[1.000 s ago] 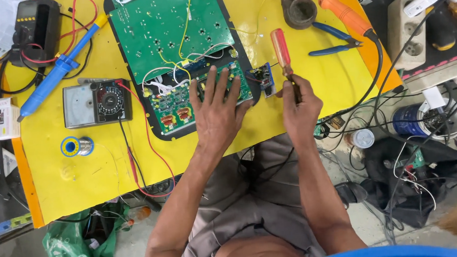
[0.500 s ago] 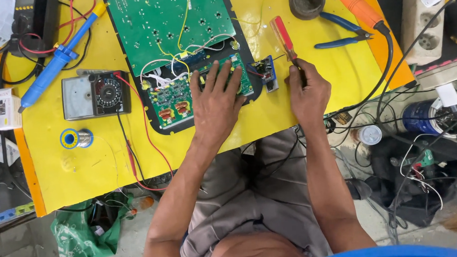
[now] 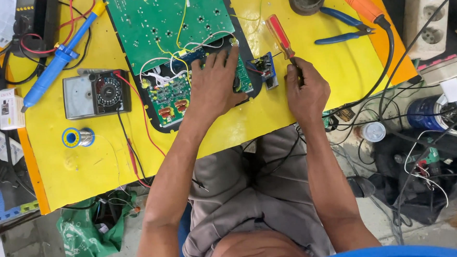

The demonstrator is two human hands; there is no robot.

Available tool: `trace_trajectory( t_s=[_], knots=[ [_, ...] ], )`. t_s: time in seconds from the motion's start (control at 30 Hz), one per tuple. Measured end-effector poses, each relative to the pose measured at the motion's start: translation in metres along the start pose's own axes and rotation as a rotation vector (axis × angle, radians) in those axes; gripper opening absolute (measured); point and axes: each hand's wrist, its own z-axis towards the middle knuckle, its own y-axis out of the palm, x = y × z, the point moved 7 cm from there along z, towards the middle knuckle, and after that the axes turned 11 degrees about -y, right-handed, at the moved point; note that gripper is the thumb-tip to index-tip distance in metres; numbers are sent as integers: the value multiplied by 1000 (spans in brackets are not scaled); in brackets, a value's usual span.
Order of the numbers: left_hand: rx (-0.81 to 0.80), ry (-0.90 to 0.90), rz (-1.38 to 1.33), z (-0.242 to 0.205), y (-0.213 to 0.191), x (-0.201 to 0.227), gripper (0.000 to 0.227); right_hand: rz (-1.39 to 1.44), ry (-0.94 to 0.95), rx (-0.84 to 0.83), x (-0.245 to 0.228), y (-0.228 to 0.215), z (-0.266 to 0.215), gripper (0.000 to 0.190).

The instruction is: The person uses multimeter probes to test points on a green circuit board, then flips the board over and uses a screwdriver to tighten screws on the components.

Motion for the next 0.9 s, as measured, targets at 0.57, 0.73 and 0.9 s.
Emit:
trace_trajectory(
  t_s=[0.57, 0.73, 0.9],
  knots=[
    [28, 90, 3, -8, -2, 1, 106, 116, 375, -350, 0, 14, -6, 39],
    [4, 92, -25, -8, -3, -1, 107, 249, 361, -283, 14, 19, -3, 37],
    [21, 88, -17, -16, -12, 1, 105, 106, 388, -280, -13, 13, 2, 39]
  ],
)
